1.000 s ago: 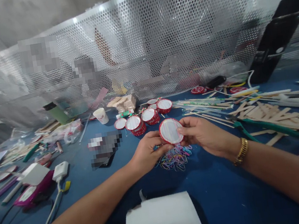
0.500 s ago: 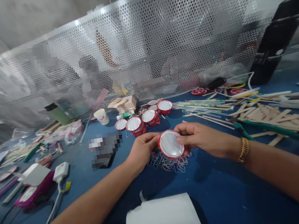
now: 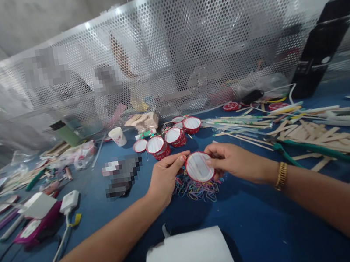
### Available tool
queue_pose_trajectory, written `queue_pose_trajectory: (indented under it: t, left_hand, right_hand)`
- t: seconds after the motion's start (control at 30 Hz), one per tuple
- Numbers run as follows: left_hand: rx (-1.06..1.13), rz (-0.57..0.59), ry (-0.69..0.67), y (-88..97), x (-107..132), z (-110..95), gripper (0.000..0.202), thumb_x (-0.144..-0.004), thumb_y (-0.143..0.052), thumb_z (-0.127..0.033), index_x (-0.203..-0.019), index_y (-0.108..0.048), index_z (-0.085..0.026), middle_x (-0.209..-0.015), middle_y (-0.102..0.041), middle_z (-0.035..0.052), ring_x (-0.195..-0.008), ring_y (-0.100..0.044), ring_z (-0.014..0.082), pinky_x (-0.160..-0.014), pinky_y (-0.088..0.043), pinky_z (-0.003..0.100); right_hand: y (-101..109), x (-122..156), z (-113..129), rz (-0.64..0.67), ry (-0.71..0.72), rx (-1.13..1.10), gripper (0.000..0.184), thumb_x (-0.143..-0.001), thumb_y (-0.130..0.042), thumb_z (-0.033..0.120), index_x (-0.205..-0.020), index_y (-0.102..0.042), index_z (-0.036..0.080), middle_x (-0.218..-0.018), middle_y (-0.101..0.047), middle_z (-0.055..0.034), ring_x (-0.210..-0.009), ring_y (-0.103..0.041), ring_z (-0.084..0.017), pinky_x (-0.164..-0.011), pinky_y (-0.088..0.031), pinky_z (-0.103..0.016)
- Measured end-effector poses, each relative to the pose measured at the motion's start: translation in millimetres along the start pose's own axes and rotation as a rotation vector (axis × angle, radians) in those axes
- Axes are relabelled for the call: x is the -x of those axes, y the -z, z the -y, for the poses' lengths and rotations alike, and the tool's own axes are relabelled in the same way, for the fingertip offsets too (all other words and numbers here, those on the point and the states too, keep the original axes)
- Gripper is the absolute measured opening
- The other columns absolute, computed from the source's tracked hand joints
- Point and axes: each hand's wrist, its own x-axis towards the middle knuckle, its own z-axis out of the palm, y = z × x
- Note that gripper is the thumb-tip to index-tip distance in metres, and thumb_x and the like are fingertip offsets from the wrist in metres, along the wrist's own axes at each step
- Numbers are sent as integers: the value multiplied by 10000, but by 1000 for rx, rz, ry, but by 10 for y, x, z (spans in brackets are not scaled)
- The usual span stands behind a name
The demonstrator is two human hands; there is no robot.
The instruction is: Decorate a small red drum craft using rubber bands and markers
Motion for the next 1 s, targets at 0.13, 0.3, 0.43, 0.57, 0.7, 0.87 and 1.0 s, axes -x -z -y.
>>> queue_pose_trajectory:
  t: [0.13,0.3,0.43,0.57,0.7,0.87,1.0]
  left_hand:
    - [-33,26,6,-7,7,-16,327,-711,-775,-394,-936,-785,-157,-1016,-757,93,-826,-642,172,-817,-483,312]
    - [-90,25,-1,-13,21,-53,329,-726,-758,-400,-938,-785,-150,-1006,-759,97,-825,-642,177,-808,-479,307]
    - [-60,6,-8,-21,18,-41,311,-716,-758,-389,-918,-789,-155,-1005,-760,91,-819,-641,178,-801,-481,303]
    - [-48,16,-6,-34,17,-21,281,-711,-746,-373,-886,-793,-159,-937,-767,74,-780,-627,167,-770,-478,288]
    - [-77,6,38,-40,27,-28,268,-679,-751,-366,-825,-783,-144,-809,-748,52,-693,-584,142,-695,-457,264]
    - [-104,-20,41,-37,36,-55,227,-638,-759,-358,-638,-697,-140,-587,-606,-14,-562,-462,83,-557,-360,208]
    - [-21,-27,118,-21,32,-56,203,-638,-743,-318,-637,-625,-153,-609,-549,-28,-568,-459,76,-514,-343,188]
  right_hand:
    - [16,-17,-38,-2,11,12,65,-841,-548,253,-859,-552,190,-706,-618,13,-601,-630,-126,-596,-509,-270]
    - [-13,-8,5,18,12,5,50,-825,-557,232,-841,-554,185,-676,-613,17,-579,-615,-120,-576,-495,-259]
    - [-25,11,51,21,9,-30,51,-825,-556,231,-849,-555,186,-691,-607,24,-588,-605,-109,-587,-498,-251]
    - [-23,13,55,20,5,-74,67,-817,-575,243,-854,-565,188,-712,-604,23,-606,-603,-111,-599,-506,-257]
    - [-29,9,40,29,-3,-130,116,-803,-619,283,-847,-571,187,-722,-599,18,-601,-589,-105,-592,-504,-257]
    - [-41,4,24,-9,-6,-225,218,-789,-650,379,-857,-544,201,-795,-603,11,-638,-582,-99,-632,-523,-266]
    - [-65,-8,18,-65,-14,-252,238,-781,-655,384,-861,-524,202,-825,-611,6,-630,-578,-92,-608,-515,-249]
